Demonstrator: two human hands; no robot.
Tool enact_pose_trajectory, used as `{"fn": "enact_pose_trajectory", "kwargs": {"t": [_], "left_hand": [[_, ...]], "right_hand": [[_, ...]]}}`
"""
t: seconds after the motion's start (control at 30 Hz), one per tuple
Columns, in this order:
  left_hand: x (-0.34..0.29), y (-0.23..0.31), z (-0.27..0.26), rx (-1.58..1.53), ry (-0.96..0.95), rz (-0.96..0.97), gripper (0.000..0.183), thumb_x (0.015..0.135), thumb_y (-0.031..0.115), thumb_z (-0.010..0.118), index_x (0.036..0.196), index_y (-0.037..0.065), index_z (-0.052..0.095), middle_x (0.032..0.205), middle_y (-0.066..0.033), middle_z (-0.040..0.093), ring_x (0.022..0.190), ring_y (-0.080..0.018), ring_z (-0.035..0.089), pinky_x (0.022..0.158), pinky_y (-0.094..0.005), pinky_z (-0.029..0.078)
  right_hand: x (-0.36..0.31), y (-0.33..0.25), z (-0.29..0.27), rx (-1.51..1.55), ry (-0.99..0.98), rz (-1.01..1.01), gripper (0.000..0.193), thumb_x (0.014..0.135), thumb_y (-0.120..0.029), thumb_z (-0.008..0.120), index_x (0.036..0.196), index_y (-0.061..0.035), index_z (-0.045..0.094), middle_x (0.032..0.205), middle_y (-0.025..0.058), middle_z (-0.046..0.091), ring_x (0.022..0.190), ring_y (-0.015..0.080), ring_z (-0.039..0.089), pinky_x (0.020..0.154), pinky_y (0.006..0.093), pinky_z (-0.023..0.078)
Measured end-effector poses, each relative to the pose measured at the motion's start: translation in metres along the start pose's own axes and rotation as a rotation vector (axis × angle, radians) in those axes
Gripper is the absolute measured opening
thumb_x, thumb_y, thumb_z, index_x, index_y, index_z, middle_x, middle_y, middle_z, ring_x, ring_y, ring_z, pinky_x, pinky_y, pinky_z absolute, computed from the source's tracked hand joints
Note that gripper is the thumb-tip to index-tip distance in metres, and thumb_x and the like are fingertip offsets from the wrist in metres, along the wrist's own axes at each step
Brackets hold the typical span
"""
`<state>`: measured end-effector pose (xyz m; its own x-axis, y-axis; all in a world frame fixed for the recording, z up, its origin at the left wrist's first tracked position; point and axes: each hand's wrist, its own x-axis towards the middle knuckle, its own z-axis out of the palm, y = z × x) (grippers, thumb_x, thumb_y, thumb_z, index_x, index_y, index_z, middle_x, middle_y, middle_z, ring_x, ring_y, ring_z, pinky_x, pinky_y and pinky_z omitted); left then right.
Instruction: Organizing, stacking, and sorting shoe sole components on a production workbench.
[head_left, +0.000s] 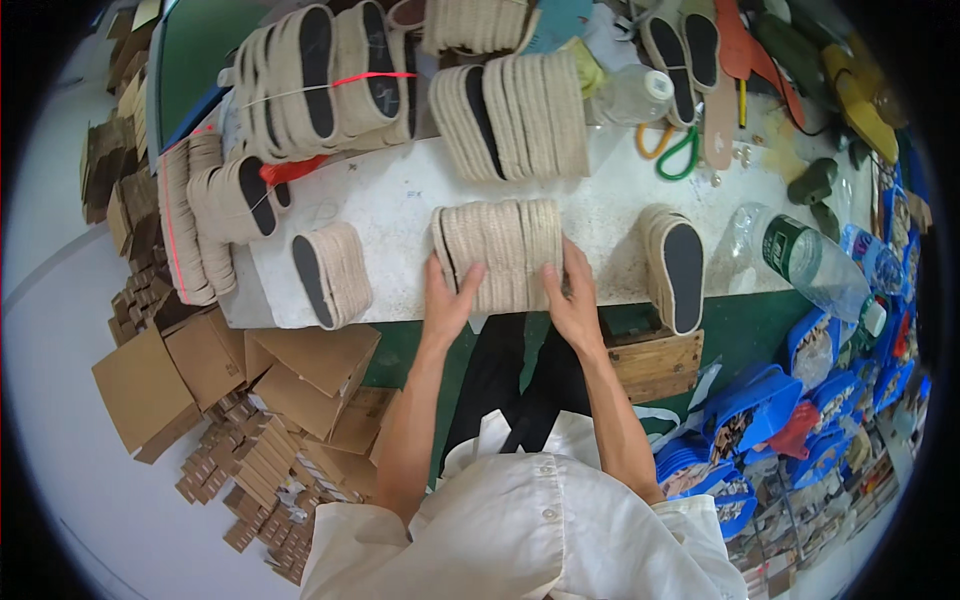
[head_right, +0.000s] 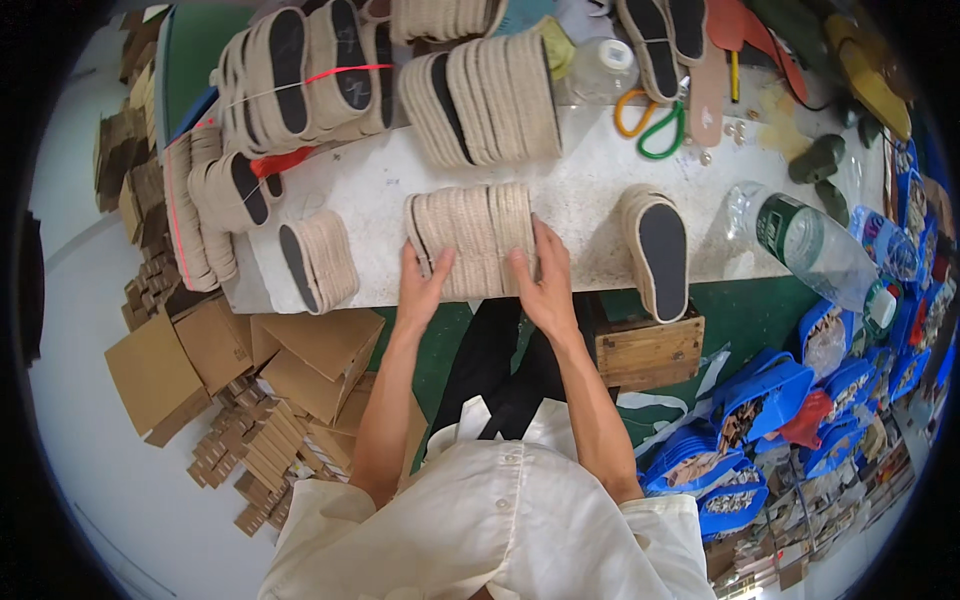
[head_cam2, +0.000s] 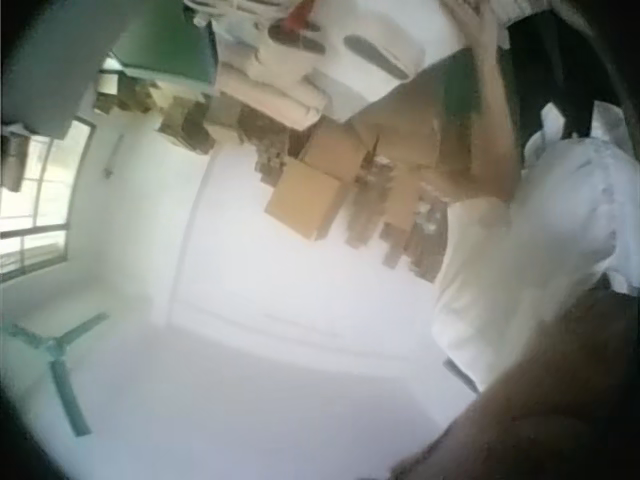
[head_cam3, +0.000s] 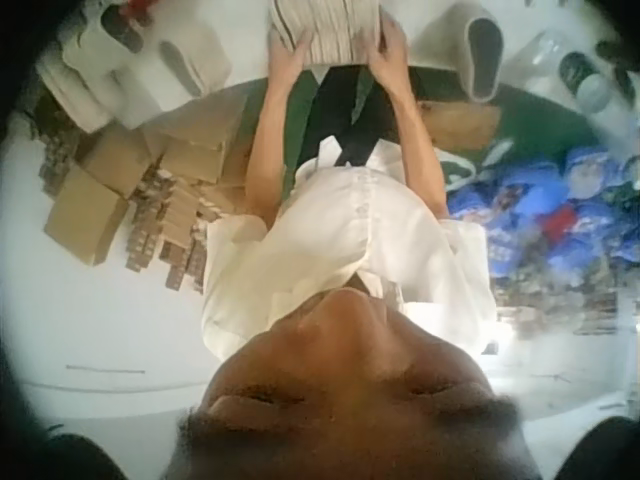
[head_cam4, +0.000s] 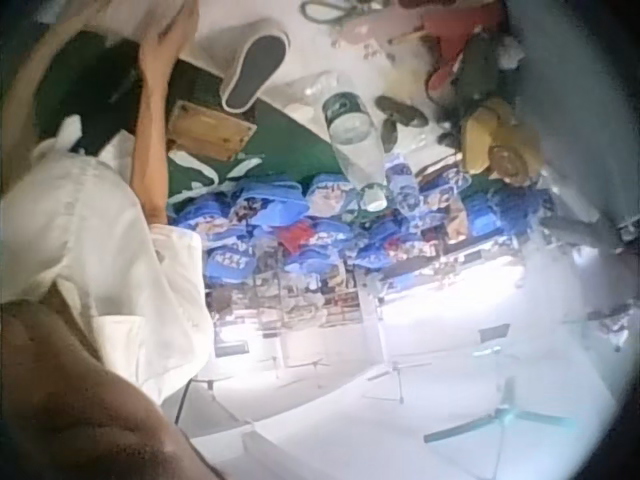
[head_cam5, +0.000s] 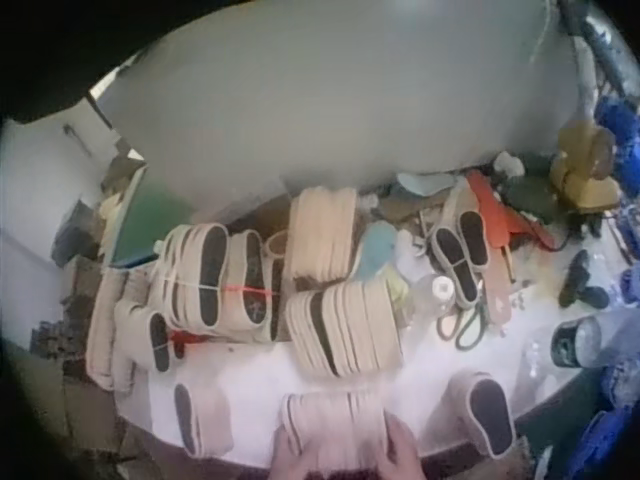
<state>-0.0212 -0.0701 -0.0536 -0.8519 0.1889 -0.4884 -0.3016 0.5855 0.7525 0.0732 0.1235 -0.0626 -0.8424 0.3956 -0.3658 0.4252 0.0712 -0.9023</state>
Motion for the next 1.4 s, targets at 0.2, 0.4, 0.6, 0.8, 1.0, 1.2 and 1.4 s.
{"fn": "enact_pose_trajectory", "kwargs": {"t": [0.2, 0.4, 0.6, 0.8, 1.0, 1.2, 1.4], "left_hand": [[-0.012, 0.029, 0.008, -0.378, 0.014, -0.098, 0.079, 0.097, 0.038, 0.071, 0.150, -0.007, 0.034, 0.149, -0.0233, 0.043, 0.135, -0.0318, 0.047, 0.116, -0.0426, 0.035], [-0.038, 0.016, 0.072, -1.023, -0.276, -0.150, 0.075, 0.107, 0.064, 0.035, 0.158, 0.010, 0.026, 0.157, -0.0103, 0.038, 0.145, -0.0234, 0.038, 0.121, -0.0391, 0.029], [-0.017, 0.032, 0.112, -0.141, -0.143, -0.072, 0.068, 0.111, 0.054, 0.026, 0.157, 0.005, 0.033, 0.155, -0.0240, 0.032, 0.139, -0.0390, 0.033, 0.122, -0.0476, 0.022], [-0.047, 0.039, 0.080, -0.550, -0.174, 0.002, 0.089, 0.104, 0.067, 0.037, 0.164, 0.005, 0.016, 0.162, -0.0213, 0.019, 0.141, -0.0363, 0.035, 0.117, -0.0503, 0.031], [-0.052, 0.092, 0.056, -0.322, -0.117, 0.297, 0.116, 0.085, 0.029, 0.082, 0.163, 0.002, 0.002, 0.163, -0.0226, 0.016, 0.146, -0.0377, 0.032, 0.118, -0.0516, 0.032], [-0.046, 0.077, 0.068, -0.522, -0.240, 0.166, 0.113, 0.089, 0.029, 0.079, 0.164, 0.006, -0.001, 0.167, -0.0225, 0.009, 0.152, -0.0368, 0.024, 0.121, -0.0530, 0.028], [-0.034, 0.053, 0.065, -0.757, -0.358, -0.006, 0.115, 0.093, 0.058, 0.069, 0.166, 0.014, -0.008, 0.170, -0.0202, 0.001, 0.157, -0.0363, 0.011, 0.124, -0.0514, 0.020]], "right_hand": [[-0.025, -0.053, -0.001, -0.089, -0.003, -0.161, 0.072, 0.096, -0.020, 0.067, 0.159, -0.0047, 0.036, 0.159, 0.0233, 0.031, 0.138, 0.0416, 0.041, 0.115, 0.0460, 0.037], [-0.065, -0.121, -0.045, -0.285, -0.009, -0.213, 0.054, 0.095, -0.013, 0.067, 0.148, -0.0124, 0.056, 0.156, 0.0221, 0.032, 0.133, 0.0386, 0.044, 0.110, 0.0446, 0.042], [-0.045, -0.094, -0.053, -0.241, 0.128, -0.231, 0.058, 0.093, -0.011, 0.071, 0.148, -0.0103, 0.054, 0.159, 0.0263, 0.030, 0.141, 0.0451, 0.043, 0.113, 0.0487, 0.043], [-0.051, -0.095, -0.057, -0.252, 0.058, -0.226, 0.063, 0.091, -0.014, 0.076, 0.149, -0.0090, 0.052, 0.160, 0.0235, 0.032, 0.142, 0.0429, 0.043, 0.114, 0.0477, 0.041], [-0.031, -0.102, -0.123, -0.451, 0.394, -0.249, 0.072, 0.087, -0.013, 0.079, 0.152, -0.0088, 0.048, 0.153, 0.0203, 0.047, 0.140, 0.0377, 0.046, 0.115, 0.0469, 0.040], [0.018, -0.030, -0.203, -0.047, 0.045, 0.376, 0.097, 0.078, -0.025, 0.089, 0.157, -0.0006, 0.038, 0.153, 0.0176, 0.049, 0.137, 0.0324, 0.049, 0.115, 0.0424, 0.039], [0.034, -0.018, -0.195, -0.056, -0.149, 0.469, 0.109, 0.069, -0.027, 0.095, 0.157, 0.0004, 0.036, 0.147, 0.0203, 0.052, 0.139, 0.0322, 0.047, 0.117, 0.0386, 0.036]]}}
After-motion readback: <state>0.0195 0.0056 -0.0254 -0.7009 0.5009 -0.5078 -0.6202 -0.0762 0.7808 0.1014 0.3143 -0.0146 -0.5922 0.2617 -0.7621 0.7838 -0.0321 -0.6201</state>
